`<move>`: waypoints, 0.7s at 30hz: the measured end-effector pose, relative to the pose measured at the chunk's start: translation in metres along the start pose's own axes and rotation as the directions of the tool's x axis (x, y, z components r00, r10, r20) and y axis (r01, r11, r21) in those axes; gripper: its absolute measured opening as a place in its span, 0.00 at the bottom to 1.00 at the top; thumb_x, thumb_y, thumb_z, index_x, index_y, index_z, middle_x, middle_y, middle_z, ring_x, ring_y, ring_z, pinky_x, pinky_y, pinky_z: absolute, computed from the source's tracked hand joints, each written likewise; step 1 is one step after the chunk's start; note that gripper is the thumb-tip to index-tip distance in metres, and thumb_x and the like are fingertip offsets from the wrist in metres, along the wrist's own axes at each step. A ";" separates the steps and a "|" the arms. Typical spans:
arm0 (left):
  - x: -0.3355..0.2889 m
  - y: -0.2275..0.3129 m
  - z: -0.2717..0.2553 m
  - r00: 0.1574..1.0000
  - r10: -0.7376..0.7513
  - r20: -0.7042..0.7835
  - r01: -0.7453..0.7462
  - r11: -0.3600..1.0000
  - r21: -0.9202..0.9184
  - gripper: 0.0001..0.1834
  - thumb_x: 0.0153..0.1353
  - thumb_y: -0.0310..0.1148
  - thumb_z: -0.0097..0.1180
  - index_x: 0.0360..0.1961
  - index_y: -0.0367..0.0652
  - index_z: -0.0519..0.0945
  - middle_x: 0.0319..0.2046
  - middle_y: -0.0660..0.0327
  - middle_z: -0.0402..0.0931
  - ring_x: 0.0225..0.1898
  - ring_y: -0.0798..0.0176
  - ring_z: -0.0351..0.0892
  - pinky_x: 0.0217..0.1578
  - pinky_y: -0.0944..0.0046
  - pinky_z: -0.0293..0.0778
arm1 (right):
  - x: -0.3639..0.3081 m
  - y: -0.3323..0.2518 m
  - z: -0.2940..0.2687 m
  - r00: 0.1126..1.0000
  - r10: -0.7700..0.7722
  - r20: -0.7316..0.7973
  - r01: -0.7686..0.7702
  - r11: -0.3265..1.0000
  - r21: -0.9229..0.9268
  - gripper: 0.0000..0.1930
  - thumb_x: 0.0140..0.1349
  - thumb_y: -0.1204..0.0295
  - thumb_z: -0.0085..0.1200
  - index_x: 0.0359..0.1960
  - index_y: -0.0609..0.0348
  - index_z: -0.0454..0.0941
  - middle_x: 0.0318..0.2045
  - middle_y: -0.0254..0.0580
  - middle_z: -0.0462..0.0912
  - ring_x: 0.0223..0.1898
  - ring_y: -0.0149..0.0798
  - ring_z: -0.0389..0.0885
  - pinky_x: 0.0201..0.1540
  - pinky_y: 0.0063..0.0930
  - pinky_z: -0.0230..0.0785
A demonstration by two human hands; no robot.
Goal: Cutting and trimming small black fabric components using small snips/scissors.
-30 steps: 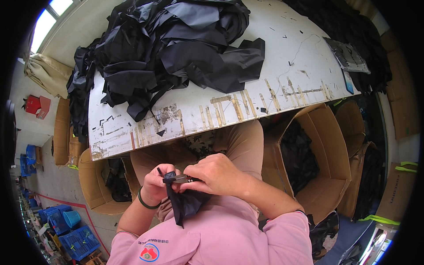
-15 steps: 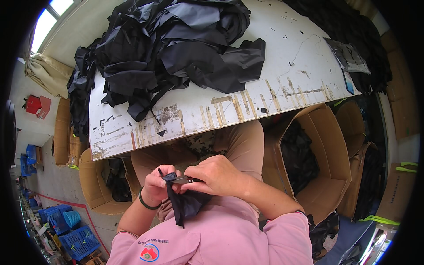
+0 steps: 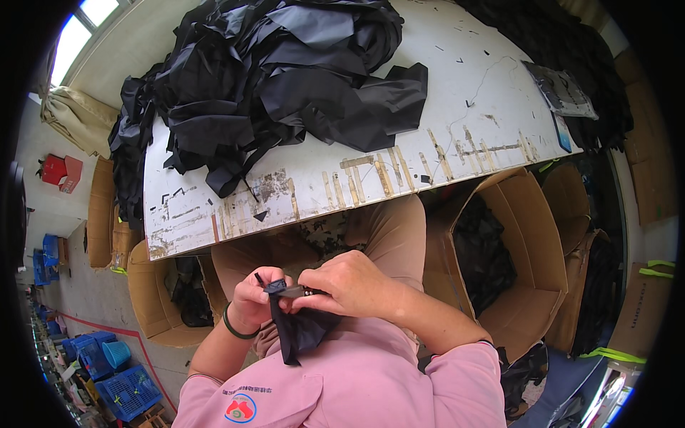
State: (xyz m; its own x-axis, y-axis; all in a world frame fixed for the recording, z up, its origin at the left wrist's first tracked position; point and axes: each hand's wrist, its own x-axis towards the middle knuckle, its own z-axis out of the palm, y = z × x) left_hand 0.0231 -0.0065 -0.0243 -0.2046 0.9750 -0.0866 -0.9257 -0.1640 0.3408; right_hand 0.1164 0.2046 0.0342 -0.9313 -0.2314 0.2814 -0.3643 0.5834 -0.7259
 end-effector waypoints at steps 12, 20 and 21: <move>-0.001 0.005 0.005 0.998 0.053 -0.016 -0.051 0.996 0.076 0.08 0.50 0.26 0.60 0.32 0.38 0.77 0.35 0.48 0.77 0.39 0.52 0.77 0.45 0.55 0.70 | -0.009 0.007 0.000 0.912 0.409 -0.032 -0.362 0.840 0.404 0.15 0.63 0.60 0.57 0.35 0.61 0.74 0.21 0.44 0.76 0.22 0.40 0.76 0.26 0.30 0.67; 0.008 0.009 0.015 0.994 0.092 -0.054 -0.080 0.979 0.186 0.07 0.50 0.22 0.59 0.33 0.38 0.78 0.47 0.49 0.74 0.46 0.54 0.76 0.54 0.56 0.69 | -0.005 0.005 0.007 0.885 0.454 0.107 -0.408 0.644 0.647 0.18 0.65 0.58 0.55 0.44 0.61 0.74 0.30 0.30 0.74 0.31 0.23 0.68 0.36 0.20 0.64; 0.008 0.006 0.015 0.991 0.112 -0.079 -0.093 0.973 0.209 0.07 0.51 0.22 0.59 0.33 0.38 0.79 0.47 0.51 0.73 0.47 0.55 0.75 0.54 0.57 0.68 | -0.005 0.003 0.006 0.883 0.454 0.121 -0.424 0.658 0.623 0.18 0.63 0.59 0.57 0.45 0.61 0.74 0.29 0.29 0.74 0.29 0.22 0.67 0.34 0.20 0.63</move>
State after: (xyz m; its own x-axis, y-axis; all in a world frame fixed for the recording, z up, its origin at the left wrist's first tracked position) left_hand 0.0211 0.0023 -0.0093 -0.3313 0.9357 -0.1216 -0.8154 -0.2191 0.5358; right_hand 0.1200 0.2025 0.0270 -0.9870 -0.0333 -0.1574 0.1576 -0.0032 -0.9875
